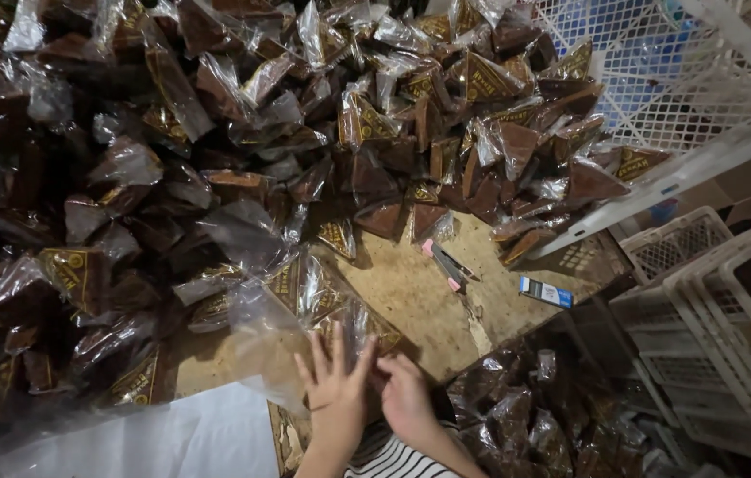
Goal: Packaging individually wrapped triangular bread pieces into larger plastic bags.
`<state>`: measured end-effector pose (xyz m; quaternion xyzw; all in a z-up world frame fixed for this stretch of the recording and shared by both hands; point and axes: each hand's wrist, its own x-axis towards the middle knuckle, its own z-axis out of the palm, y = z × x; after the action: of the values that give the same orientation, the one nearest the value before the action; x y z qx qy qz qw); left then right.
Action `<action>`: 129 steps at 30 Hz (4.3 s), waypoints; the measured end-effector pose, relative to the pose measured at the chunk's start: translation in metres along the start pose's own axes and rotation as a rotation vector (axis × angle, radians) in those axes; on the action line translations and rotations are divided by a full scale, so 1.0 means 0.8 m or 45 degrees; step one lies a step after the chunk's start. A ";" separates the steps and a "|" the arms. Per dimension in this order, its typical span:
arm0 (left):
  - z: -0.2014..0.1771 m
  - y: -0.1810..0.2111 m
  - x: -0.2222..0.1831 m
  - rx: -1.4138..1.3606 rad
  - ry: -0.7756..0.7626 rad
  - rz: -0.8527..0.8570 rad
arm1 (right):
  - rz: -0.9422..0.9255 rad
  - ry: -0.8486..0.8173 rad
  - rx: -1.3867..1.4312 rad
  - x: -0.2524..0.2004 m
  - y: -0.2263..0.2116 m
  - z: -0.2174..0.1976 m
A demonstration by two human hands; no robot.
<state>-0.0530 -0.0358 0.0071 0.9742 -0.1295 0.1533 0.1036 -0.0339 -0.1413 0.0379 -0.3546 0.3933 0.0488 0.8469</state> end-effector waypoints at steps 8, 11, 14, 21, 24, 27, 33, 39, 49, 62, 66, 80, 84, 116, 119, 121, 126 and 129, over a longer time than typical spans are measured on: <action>-0.029 0.001 0.059 -0.009 0.601 -0.143 | -0.840 -0.237 -1.830 0.025 -0.022 -0.013; -0.029 -0.007 0.074 -0.311 0.145 0.061 | -1.134 -0.269 -1.850 0.020 -0.021 -0.009; 0.004 -0.014 0.078 -0.130 0.007 0.228 | -1.371 -0.171 -1.592 0.024 -0.013 -0.014; 0.009 0.026 0.034 -0.537 -0.114 0.226 | -0.847 -0.345 -0.988 0.066 0.045 -0.077; -0.013 0.024 0.040 -0.338 -0.168 0.234 | -1.330 -0.383 -1.631 0.068 0.034 -0.062; -0.041 0.012 0.067 -0.145 -0.491 0.223 | -0.910 -0.305 -1.296 0.069 0.020 -0.036; -0.009 -0.004 0.095 0.054 -0.651 0.431 | -0.290 -0.263 -0.379 0.079 0.025 -0.045; -0.127 0.046 0.097 0.017 -0.835 0.835 | -1.311 0.108 -2.058 0.088 0.006 -0.053; -0.113 0.038 0.121 -0.924 -0.544 0.492 | -1.052 0.063 -2.241 0.137 0.024 -0.218; -0.038 -0.120 0.104 0.092 0.097 0.240 | -0.246 -0.812 -2.725 -0.007 -0.093 0.097; -0.042 -0.134 0.085 0.144 0.061 0.129 | -0.053 -1.027 -2.634 -0.047 -0.148 0.124; -0.088 -0.177 0.130 -0.260 0.217 -0.366 | -0.352 -0.229 -2.624 0.102 -0.139 0.249; 0.005 -0.273 0.131 0.115 -0.094 -0.659 | -0.893 -0.367 -2.554 0.175 -0.081 0.218; 0.046 0.079 0.019 -0.246 -0.210 0.609 | -0.362 -0.553 -2.033 0.030 -0.280 0.052; 0.029 0.066 0.023 -0.290 0.023 0.522 | -0.123 -0.544 -1.145 0.013 -0.276 -0.019; 0.042 0.061 0.018 -0.329 -0.080 0.489 | 0.727 -1.462 -0.338 -0.010 -0.264 -0.040; 0.028 0.079 0.014 -0.183 -0.238 0.381 | 0.358 -1.134 -1.094 0.046 -0.187 -0.121; -0.002 0.088 0.009 -0.068 -0.379 0.499 | 0.224 -0.970 -1.284 0.024 -0.168 -0.087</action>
<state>-0.0670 -0.1038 0.0224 0.9392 -0.3339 0.0218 0.0774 -0.0159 -0.2891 0.0695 -0.6338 0.0210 0.4199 0.6493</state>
